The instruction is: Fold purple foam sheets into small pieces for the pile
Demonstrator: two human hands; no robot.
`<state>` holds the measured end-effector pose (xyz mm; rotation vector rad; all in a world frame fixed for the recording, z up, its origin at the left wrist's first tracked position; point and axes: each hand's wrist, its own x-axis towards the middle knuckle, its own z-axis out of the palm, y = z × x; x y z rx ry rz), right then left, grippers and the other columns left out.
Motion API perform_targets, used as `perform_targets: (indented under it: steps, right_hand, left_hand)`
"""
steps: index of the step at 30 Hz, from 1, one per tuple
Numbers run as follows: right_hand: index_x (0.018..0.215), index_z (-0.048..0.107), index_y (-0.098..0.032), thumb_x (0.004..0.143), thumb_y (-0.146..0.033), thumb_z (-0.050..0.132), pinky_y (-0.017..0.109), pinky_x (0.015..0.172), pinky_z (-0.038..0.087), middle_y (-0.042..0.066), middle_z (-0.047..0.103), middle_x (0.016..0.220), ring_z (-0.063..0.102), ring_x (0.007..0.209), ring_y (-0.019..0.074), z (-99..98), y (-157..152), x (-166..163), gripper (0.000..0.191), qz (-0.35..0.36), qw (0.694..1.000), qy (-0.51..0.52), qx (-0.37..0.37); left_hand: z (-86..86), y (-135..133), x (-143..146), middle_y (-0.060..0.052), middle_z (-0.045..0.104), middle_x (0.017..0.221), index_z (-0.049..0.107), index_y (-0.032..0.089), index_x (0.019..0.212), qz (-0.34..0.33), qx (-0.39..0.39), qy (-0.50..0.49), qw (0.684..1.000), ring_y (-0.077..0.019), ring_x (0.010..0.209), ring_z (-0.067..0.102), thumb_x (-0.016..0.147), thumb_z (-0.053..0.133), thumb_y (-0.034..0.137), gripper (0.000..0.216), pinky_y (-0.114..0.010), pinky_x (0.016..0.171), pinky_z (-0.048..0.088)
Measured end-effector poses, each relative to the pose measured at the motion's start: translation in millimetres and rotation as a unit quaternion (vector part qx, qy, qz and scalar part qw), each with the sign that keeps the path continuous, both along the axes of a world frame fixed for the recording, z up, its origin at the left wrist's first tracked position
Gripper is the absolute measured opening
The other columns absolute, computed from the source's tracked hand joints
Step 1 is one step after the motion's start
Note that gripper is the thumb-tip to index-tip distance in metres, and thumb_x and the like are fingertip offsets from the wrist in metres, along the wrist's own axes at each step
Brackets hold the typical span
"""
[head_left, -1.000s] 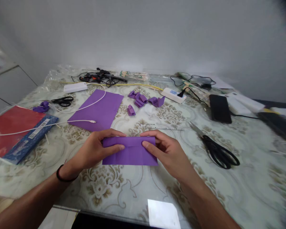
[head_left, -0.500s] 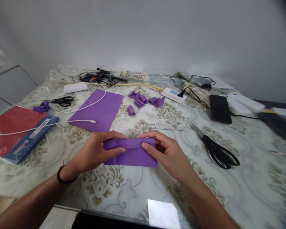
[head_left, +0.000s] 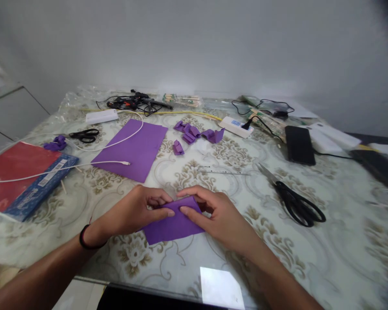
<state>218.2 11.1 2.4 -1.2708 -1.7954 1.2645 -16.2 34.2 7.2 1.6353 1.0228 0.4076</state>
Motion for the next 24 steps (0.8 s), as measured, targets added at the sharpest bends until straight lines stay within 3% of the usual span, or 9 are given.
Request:
perform_targets:
  steps: [4, 8, 12, 16, 20, 24]
  right_hand:
    - [0.115, 0.073, -0.027, 0.097, -0.029, 0.067, 0.025, 0.064, 0.049, -0.001, 0.074, 0.082, 0.064, 0.071, 0.0157, 0.1, -4.7, -1.0, 0.02, 0.005, 1.0, 0.024, -0.014]
    - [0.119, 0.073, -0.028, 0.099, -0.029, 0.064, 0.025, 0.06, 0.047, -0.001, 0.073, 0.083, 0.064, 0.068, 0.0151, 0.9, -7.9, -5.0, 0.022, 0.024, 0.999, 0.025, -0.012]
    - [0.109, 0.074, -0.026, 0.1, -0.029, 0.063, 0.024, 0.062, 0.048, 0.0, 0.073, 0.086, 0.064, 0.071, 0.0144, 2.0, -6.4, -3.1, 0.015, 0.014, 0.999, 0.049, -0.005]
    - [0.105, 0.071, -0.024, 0.098, -0.035, 0.066, 0.022, 0.05, 0.039, -0.003, 0.061, 0.069, 0.052, 0.056, 0.0119, 4.1, -0.6, 9.4, 0.014, -0.065, 0.992, 0.102, -0.026]
    - [0.102, 0.068, -0.023, 0.094, -0.037, 0.071, 0.022, 0.047, 0.038, -0.003, 0.057, 0.069, 0.049, 0.054, 0.0115, 7.0, 3.3, 16.8, 0.017, -0.094, 0.986, 0.134, -0.024]
    - [0.107, 0.073, -0.025, 0.091, -0.034, 0.076, 0.023, 0.052, 0.045, 0.0, 0.068, 0.082, 0.058, 0.063, 0.0138, 6.5, 2.3, 12.2, 0.019, -0.072, 0.994, 0.08, -0.005]
  left_hand:
    - [1.0, -0.7, 1.4, 0.004, 0.059, 0.07, 0.068, 0.016, 0.087, -0.008, -0.031, -0.015, 0.999, -0.0108, 0.064, 0.053, 0.091, 0.072, 0.034, 0.019, -0.022, 0.059, 0.037]
    - [-3.2, -3.3, 2.1, 0.007, 0.038, 0.064, 0.052, 0.017, 0.069, -0.034, -0.04, -0.013, 0.999, -0.0078, 0.058, 0.033, 0.096, 0.068, 0.036, 0.037, -0.022, 0.052, 0.025]
    - [-4.7, -2.5, -1.0, 0.005, 0.053, 0.069, 0.066, 0.016, 0.084, -0.041, -0.086, -0.042, 0.995, -0.0086, 0.061, 0.043, 0.097, 0.069, 0.04, 0.028, -0.021, 0.054, 0.031]
    - [3.3, 4.3, -7.8, -0.001, 0.073, 0.087, 0.074, 0.019, 0.104, 0.041, -0.059, -0.084, 0.994, -0.0145, 0.077, 0.064, 0.088, 0.081, 0.037, 0.025, -0.022, 0.066, 0.049]
    - [12.3, 8.6, -12.2, -0.003, 0.077, 0.09, 0.078, 0.02, 0.101, 0.128, 0.008, -0.055, 0.99, -0.016, 0.076, 0.067, 0.084, 0.084, 0.037, 0.026, -0.021, 0.063, 0.052]
    - [14.8, 6.0, -10.6, 0.0, 0.075, 0.082, 0.08, 0.019, 0.097, 0.09, 0.028, -0.032, 0.995, -0.0126, 0.067, 0.063, 0.088, 0.078, 0.033, 0.016, -0.019, 0.055, 0.047]
